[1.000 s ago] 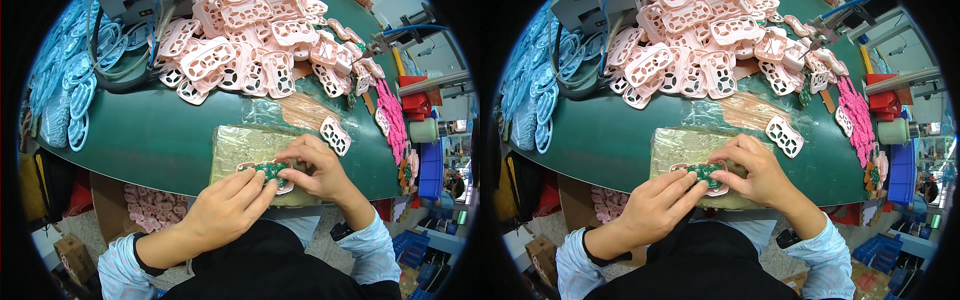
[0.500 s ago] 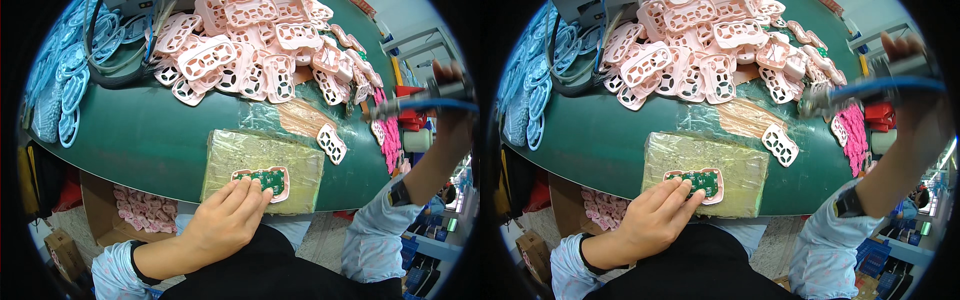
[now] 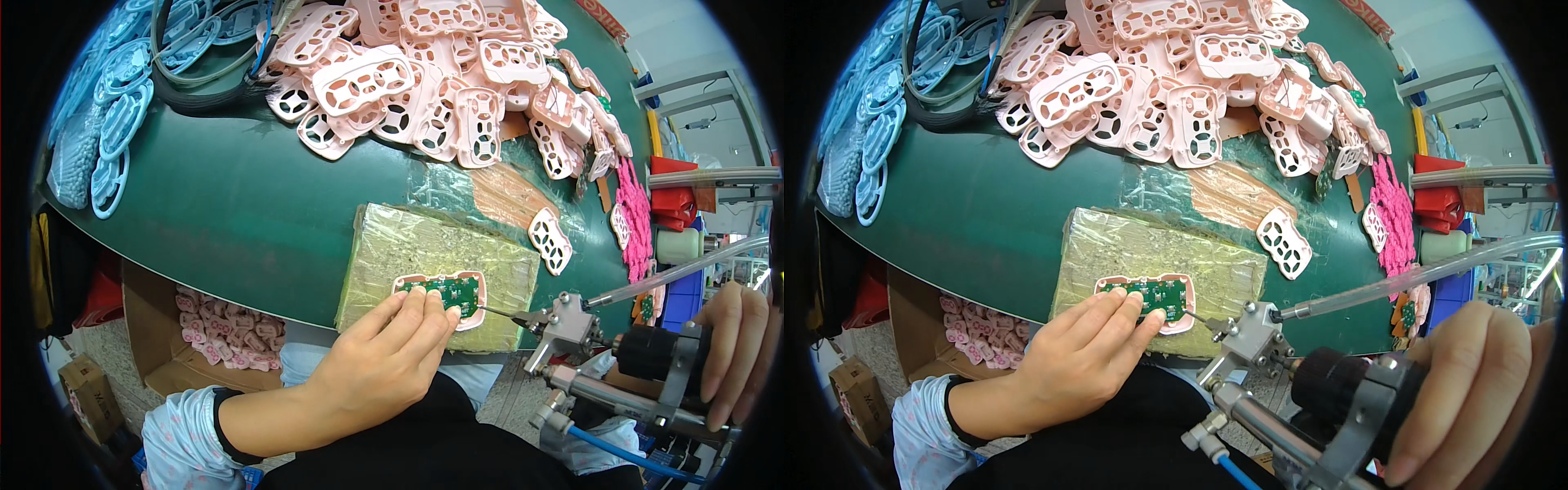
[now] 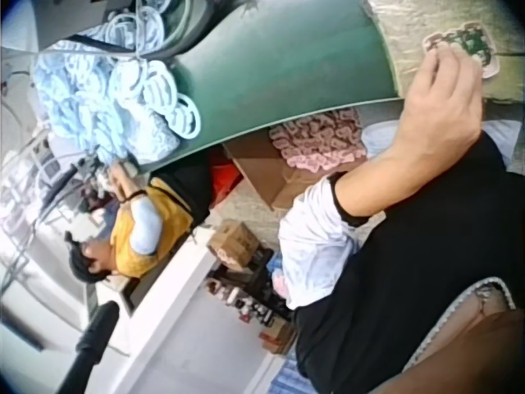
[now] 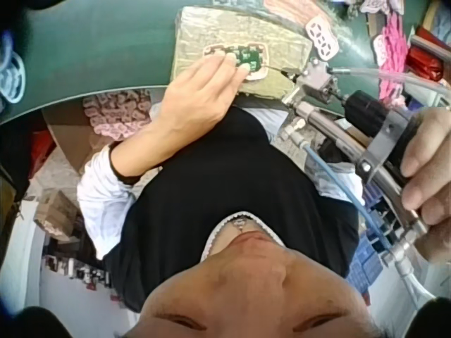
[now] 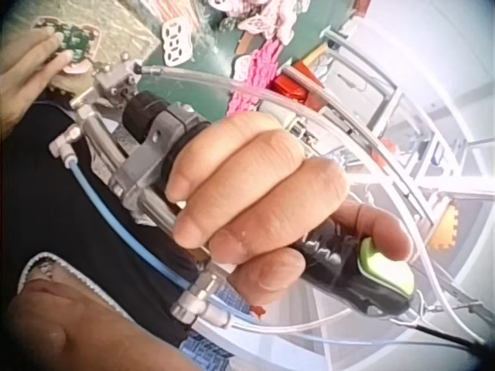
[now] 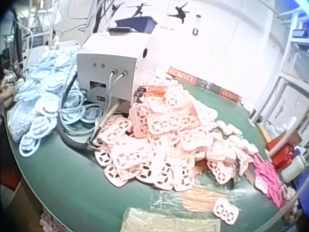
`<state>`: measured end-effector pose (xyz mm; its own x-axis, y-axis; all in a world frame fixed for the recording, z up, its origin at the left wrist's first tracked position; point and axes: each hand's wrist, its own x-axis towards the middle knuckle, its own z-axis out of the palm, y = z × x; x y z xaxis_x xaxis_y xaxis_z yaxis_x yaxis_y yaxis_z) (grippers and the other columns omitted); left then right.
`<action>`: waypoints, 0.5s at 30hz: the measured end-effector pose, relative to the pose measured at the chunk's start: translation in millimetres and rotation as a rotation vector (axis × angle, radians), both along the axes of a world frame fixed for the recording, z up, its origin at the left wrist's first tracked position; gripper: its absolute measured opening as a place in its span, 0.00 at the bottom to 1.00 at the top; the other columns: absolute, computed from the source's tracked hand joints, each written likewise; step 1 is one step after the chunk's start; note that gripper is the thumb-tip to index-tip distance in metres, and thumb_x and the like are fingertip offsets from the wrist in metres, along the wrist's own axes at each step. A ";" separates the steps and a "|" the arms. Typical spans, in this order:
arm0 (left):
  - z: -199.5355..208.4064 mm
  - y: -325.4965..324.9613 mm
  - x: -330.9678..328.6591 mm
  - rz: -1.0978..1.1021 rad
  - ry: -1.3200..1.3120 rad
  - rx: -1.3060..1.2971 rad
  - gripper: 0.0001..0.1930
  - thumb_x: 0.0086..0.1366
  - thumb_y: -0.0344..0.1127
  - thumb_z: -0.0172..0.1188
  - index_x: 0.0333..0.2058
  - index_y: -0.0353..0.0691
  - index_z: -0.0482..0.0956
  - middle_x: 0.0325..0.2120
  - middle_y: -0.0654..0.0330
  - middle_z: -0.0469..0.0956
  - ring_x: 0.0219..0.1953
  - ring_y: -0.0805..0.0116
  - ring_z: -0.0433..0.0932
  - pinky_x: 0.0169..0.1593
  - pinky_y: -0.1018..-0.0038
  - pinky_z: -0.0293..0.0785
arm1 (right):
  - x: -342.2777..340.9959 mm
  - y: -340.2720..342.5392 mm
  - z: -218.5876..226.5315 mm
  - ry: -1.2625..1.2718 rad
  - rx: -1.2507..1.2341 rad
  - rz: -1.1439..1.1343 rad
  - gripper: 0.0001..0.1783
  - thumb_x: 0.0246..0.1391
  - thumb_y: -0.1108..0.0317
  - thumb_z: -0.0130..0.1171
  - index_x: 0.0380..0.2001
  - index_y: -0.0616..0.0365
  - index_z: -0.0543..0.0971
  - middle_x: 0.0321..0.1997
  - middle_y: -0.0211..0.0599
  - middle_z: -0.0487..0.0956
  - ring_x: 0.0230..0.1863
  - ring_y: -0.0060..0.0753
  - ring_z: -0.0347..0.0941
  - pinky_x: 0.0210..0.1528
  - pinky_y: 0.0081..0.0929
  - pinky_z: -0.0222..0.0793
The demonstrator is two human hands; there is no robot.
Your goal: Assemble electronic components into pink plastic housings and secure them with a handheld power tool.
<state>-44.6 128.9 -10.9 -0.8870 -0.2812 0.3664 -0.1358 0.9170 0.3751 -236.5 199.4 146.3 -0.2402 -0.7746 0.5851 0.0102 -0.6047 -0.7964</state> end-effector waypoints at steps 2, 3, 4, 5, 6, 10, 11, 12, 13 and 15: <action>1.6 0.0 -1.2 -0.013 0.005 -0.004 0.20 0.52 0.31 0.56 0.46 0.32 0.79 0.42 0.49 0.76 0.46 0.55 0.77 0.51 0.64 0.76 | -6.6 -5.6 -9.1 -0.049 -0.069 0.150 0.29 0.65 0.65 0.49 0.68 0.47 0.56 0.24 0.30 0.70 0.21 0.28 0.69 0.25 0.27 0.71; 2.2 0.1 -1.0 -0.017 -0.002 -0.008 0.20 0.52 0.31 0.56 0.46 0.32 0.79 0.42 0.49 0.77 0.46 0.55 0.77 0.51 0.64 0.76 | -16.9 -5.3 -7.8 -0.017 -0.043 0.244 0.29 0.66 0.64 0.49 0.68 0.47 0.56 0.24 0.29 0.69 0.20 0.27 0.69 0.25 0.28 0.70; 2.8 0.3 -1.0 -0.016 -0.003 -0.009 0.20 0.52 0.31 0.56 0.46 0.32 0.79 0.42 0.49 0.77 0.46 0.55 0.77 0.51 0.64 0.76 | -17.1 -4.7 -7.6 -0.018 -0.045 0.246 0.29 0.66 0.64 0.49 0.68 0.47 0.56 0.24 0.29 0.69 0.20 0.27 0.69 0.25 0.28 0.70; 2.1 -0.1 -0.7 -0.013 -0.008 -0.011 0.20 0.53 0.31 0.56 0.46 0.32 0.79 0.43 0.49 0.77 0.47 0.55 0.77 0.51 0.64 0.76 | -17.0 -6.2 -8.7 -0.021 -0.044 0.246 0.29 0.66 0.64 0.49 0.68 0.47 0.56 0.24 0.29 0.69 0.20 0.27 0.69 0.25 0.28 0.70; 1.4 -0.5 -0.4 -0.012 -0.013 -0.013 0.21 0.53 0.31 0.56 0.46 0.32 0.79 0.43 0.49 0.77 0.47 0.55 0.77 0.51 0.64 0.75 | -16.7 -7.6 -9.9 -0.024 -0.043 0.245 0.29 0.66 0.64 0.49 0.68 0.47 0.56 0.24 0.29 0.69 0.20 0.27 0.69 0.25 0.28 0.70; 1.2 0.4 0.2 -0.010 -0.020 -0.008 0.21 0.53 0.32 0.56 0.46 0.32 0.78 0.43 0.49 0.77 0.47 0.55 0.77 0.51 0.64 0.75 | -16.1 -7.8 -11.8 -0.028 -0.050 0.233 0.29 0.66 0.63 0.49 0.68 0.47 0.56 0.24 0.29 0.69 0.20 0.27 0.69 0.25 0.28 0.70; 1.2 0.5 0.0 -0.007 -0.021 -0.008 0.21 0.53 0.32 0.56 0.46 0.32 0.78 0.43 0.49 0.77 0.47 0.55 0.77 0.51 0.64 0.75 | -16.3 -7.9 -12.2 -0.029 -0.052 0.230 0.29 0.66 0.63 0.49 0.68 0.47 0.56 0.24 0.29 0.69 0.20 0.27 0.69 0.25 0.28 0.70; 1.0 0.5 0.0 -0.004 -0.022 -0.009 0.21 0.53 0.31 0.56 0.46 0.32 0.78 0.43 0.49 0.77 0.47 0.55 0.77 0.51 0.64 0.75 | -16.2 -8.0 -12.6 -0.031 -0.054 0.226 0.29 0.66 0.63 0.49 0.68 0.47 0.56 0.24 0.29 0.69 0.20 0.27 0.69 0.25 0.28 0.70; 0.7 0.6 0.3 -0.004 -0.024 -0.008 0.21 0.53 0.31 0.56 0.46 0.32 0.78 0.43 0.49 0.77 0.47 0.55 0.77 0.51 0.64 0.75 | -15.9 -8.1 -13.4 -0.033 -0.056 0.224 0.29 0.66 0.63 0.49 0.68 0.47 0.56 0.24 0.29 0.69 0.20 0.27 0.69 0.26 0.28 0.70; 0.9 0.3 -0.2 -0.007 -0.015 -0.008 0.21 0.52 0.31 0.56 0.46 0.32 0.78 0.43 0.48 0.76 0.47 0.55 0.77 0.51 0.64 0.75 | -15.9 -7.7 -13.5 -0.033 -0.059 0.217 0.29 0.66 0.63 0.49 0.68 0.47 0.56 0.24 0.29 0.69 0.20 0.27 0.69 0.26 0.28 0.70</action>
